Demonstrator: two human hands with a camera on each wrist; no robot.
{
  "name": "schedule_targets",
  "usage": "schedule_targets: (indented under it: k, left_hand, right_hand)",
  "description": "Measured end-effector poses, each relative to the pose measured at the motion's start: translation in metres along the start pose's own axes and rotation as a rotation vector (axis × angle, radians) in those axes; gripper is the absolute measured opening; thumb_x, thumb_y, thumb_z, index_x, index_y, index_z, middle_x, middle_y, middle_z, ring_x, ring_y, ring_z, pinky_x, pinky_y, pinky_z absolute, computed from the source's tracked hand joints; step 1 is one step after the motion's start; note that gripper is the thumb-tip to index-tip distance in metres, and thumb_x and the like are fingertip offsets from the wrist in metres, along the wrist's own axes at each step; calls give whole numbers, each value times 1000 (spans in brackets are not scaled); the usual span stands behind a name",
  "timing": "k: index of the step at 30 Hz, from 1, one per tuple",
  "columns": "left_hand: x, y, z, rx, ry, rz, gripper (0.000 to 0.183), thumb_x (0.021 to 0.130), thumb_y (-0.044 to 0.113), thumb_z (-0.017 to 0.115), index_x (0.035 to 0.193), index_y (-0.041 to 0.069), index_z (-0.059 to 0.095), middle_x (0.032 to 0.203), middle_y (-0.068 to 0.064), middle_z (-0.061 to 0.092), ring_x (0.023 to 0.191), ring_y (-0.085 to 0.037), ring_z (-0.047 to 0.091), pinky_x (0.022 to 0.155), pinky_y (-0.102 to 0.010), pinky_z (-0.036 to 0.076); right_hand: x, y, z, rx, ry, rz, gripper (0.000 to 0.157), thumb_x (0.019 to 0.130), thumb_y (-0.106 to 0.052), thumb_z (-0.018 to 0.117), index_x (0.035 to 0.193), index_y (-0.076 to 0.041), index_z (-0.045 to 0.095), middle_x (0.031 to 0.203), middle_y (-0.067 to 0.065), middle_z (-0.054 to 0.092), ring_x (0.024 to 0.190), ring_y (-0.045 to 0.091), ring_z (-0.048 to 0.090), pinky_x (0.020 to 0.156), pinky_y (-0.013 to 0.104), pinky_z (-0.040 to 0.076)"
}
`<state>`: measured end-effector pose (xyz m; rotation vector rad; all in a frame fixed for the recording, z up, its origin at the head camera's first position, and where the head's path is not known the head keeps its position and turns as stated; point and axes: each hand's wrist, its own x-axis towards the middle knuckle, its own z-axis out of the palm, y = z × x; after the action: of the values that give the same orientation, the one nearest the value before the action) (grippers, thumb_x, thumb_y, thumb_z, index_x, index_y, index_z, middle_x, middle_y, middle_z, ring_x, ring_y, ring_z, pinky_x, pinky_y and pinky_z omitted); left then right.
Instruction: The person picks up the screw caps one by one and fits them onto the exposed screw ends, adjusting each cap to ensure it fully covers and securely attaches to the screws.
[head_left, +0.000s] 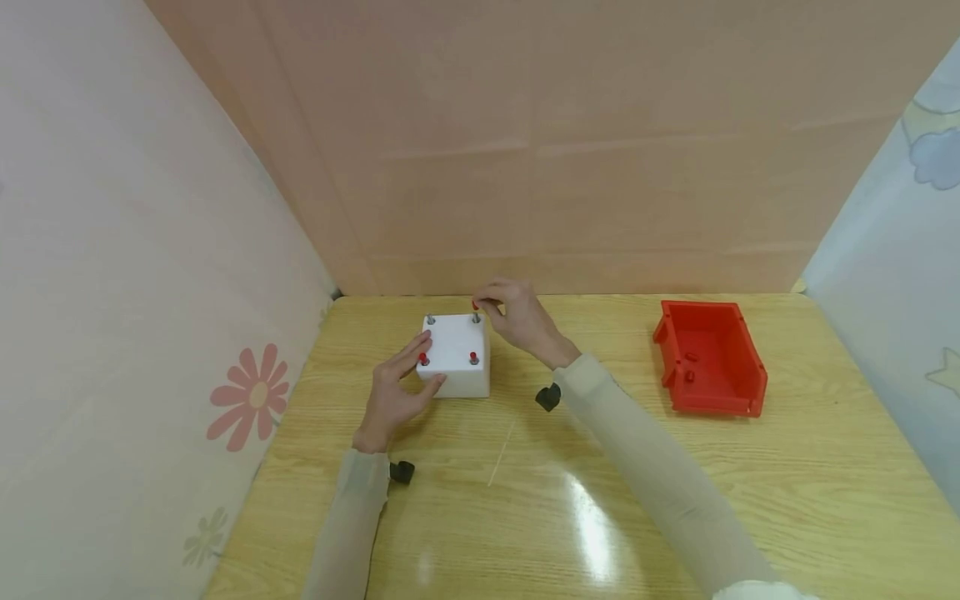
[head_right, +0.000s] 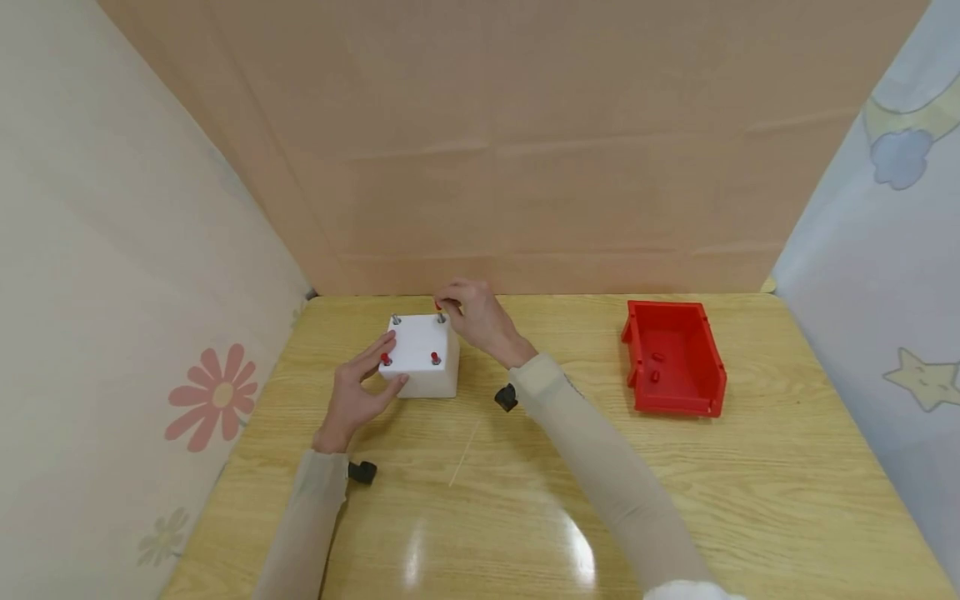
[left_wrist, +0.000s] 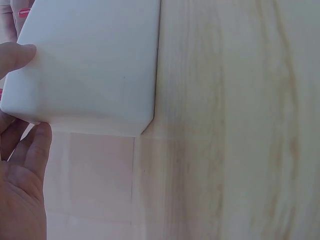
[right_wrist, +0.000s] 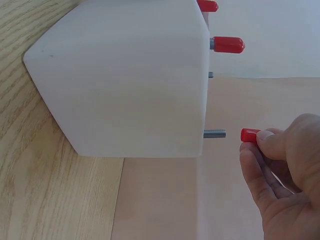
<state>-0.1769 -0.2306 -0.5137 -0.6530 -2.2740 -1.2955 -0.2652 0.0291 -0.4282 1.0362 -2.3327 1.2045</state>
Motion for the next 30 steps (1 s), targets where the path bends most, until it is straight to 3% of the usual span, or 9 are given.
schedule_targets:
  k: [6,16,24,30]
  left_hand:
    - [1,-5,0,9,-9,5,63,80,-4,91,139,-7,67,152,-21,61,139,-43,58,106,-13,48]
    - [0,-6,2,16,4,3,61,79,-10,89,136,-14,66,149,-29,60,137,-49,58,106,-13,46]
    - [-1,-5,-2,0,-8,-3,62,84,3,91,141,-2,68,154,-16,61,141,-39,58,107,-19,50]
    - [-2,-8,-3,-13,-23,-10,61,87,6,89,144,1,66,156,-14,59,143,-37,56,108,-21,51]
  right_hand:
    - [-2,4,2,0,-12,31,14,103,-1,70,108,-3,82,107,10,78,97,22,76,88,33,66]
    - [-3,5,7,-8,-13,23,14,103,-1,69,107,-3,82,106,10,78,97,24,75,88,35,66]
    - [-3,6,7,-5,-24,37,14,103,-2,69,107,-4,82,107,10,78,97,23,75,89,35,66]
    - [-4,7,7,-11,-25,40,14,103,-1,69,107,-4,82,106,10,78,96,23,75,88,34,66]
